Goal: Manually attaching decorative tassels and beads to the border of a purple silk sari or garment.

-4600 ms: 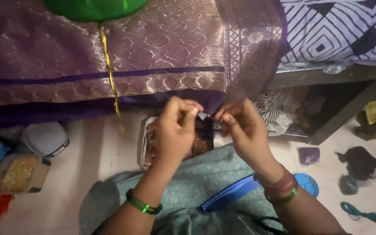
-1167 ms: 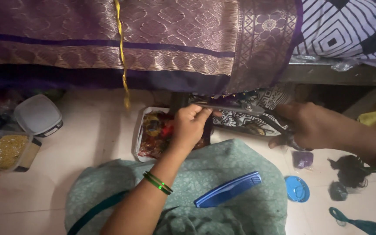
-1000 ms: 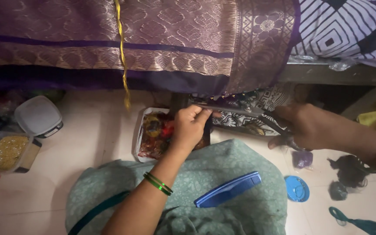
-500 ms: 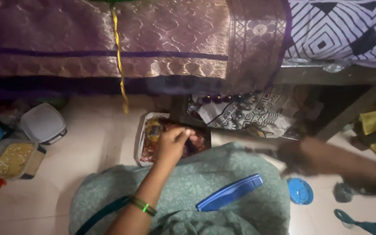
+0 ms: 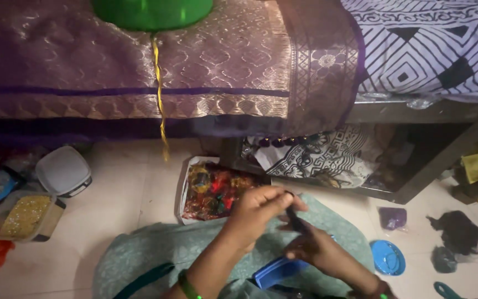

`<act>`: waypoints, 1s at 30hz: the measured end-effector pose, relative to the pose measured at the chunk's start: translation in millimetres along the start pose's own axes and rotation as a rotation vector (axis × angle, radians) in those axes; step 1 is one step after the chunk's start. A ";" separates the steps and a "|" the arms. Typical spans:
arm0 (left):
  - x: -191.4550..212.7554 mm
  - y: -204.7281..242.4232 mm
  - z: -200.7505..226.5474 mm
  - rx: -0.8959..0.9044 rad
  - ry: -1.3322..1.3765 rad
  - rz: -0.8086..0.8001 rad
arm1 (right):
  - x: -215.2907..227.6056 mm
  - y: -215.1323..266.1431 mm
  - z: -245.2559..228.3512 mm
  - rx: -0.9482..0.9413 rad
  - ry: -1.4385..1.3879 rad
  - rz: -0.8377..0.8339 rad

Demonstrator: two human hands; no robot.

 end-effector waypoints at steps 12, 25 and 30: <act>93.3 17.8 -15.6 -0.090 -0.077 0.257 | 22.4 -56.9 -6.8 0.127 -0.565 0.217; 57.0 -78.2 8.4 -0.046 0.533 0.046 | 57.1 -40.8 -71.4 0.274 0.319 0.730; 47.5 -74.8 14.8 -0.033 0.502 0.085 | 79.9 -11.5 -57.0 0.216 0.262 0.760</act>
Point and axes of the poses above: each hand's wrist, its own y-axis away from the middle knuckle, its own x-axis out of the back of the hand, z = x × y, the point moved 7 cm from there along -y, towards the middle knuckle, and after that the axes turned 8 degrees about -z, right-handed, at the moved point
